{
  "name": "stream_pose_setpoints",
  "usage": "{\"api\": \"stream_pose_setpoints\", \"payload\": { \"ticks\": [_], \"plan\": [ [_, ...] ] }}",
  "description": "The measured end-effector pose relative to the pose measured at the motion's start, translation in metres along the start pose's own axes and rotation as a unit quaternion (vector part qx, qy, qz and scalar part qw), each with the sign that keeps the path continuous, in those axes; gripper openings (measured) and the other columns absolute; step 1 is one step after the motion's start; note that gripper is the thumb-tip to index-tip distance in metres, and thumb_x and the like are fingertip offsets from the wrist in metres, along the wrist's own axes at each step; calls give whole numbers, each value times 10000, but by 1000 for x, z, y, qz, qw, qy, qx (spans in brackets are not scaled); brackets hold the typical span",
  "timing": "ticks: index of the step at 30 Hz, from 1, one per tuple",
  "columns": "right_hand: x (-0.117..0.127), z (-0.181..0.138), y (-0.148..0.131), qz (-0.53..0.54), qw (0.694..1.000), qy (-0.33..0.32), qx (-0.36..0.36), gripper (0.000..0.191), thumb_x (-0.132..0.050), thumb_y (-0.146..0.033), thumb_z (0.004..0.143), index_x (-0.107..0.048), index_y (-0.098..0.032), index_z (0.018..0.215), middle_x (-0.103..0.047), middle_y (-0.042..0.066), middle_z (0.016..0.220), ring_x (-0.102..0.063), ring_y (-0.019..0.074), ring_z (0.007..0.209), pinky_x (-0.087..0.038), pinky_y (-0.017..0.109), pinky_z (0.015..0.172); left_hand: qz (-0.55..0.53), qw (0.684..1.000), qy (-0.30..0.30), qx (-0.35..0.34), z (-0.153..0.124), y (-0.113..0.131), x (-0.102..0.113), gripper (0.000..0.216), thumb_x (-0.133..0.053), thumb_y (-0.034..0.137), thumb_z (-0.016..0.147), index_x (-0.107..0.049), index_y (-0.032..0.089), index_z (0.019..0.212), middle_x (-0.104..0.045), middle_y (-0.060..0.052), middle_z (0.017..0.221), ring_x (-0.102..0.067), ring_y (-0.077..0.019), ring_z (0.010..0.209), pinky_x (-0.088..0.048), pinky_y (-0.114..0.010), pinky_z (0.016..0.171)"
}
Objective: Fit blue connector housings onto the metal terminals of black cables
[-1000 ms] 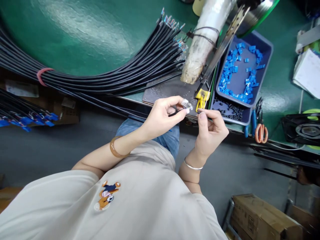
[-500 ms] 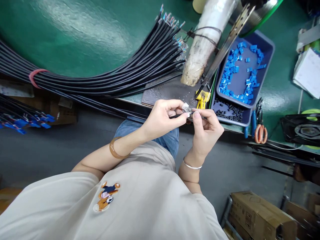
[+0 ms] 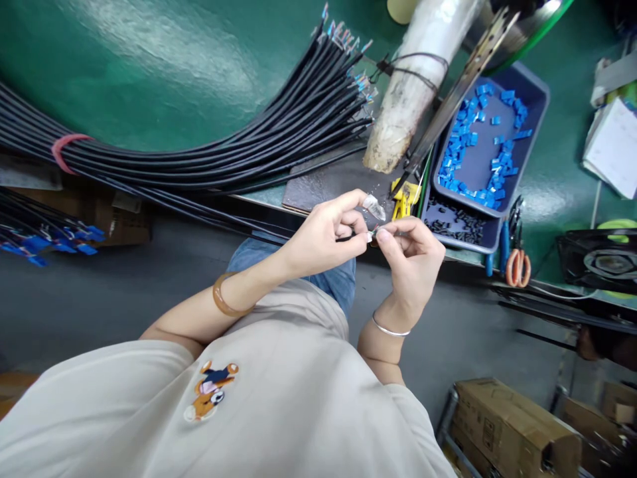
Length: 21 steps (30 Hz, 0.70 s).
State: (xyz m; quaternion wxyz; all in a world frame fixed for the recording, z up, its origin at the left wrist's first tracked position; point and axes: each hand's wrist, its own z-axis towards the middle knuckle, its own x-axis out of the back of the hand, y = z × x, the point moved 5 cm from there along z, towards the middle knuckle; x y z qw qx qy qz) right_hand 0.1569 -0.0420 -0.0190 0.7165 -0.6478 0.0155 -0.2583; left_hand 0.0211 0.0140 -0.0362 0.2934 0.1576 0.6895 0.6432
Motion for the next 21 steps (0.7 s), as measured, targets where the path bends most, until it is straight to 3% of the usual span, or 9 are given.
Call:
{"api": "stream_pose_setpoints", "payload": {
  "ticks": [4,7,14,21],
  "plan": [
    [14,-4,-10,-12,993,106,44,178,-672,-377,834,-690,-202,861,-596,-39,676,-496,51,532,-365,204,477,-17,1000,-10,3,2,3,-1,137,-648,178,780,-587,146,899,-568,21,677,-507,-40,548,-369,-157,489],
    [19,-8,-18,-31,987,140,76,171,-614,-336,880,-688,-198,813,-593,-33,653,-504,59,523,-395,221,495,-22,1000,6,-6,3,5,-1,97,-656,218,803,-631,131,837,-566,8,674,-479,-38,539,-368,-162,485],
    [7,-7,-14,-35,994,90,57,57,-697,-251,817,-693,-199,792,-601,-19,756,-543,66,633,-387,212,513,-47,998,27,-27,6,9,-1,51,-629,129,781,-579,132,770,-533,40,611,-469,-22,515,-382,-137,493],
    [2,-4,-10,-1,998,56,37,51,-697,-226,810,-676,-186,787,-597,-21,762,-552,62,617,-419,207,515,-22,999,50,-4,2,7,-1,81,-638,158,789,-593,110,742,-516,29,609,-441,-18,511,-364,-139,478]
  ]
}}
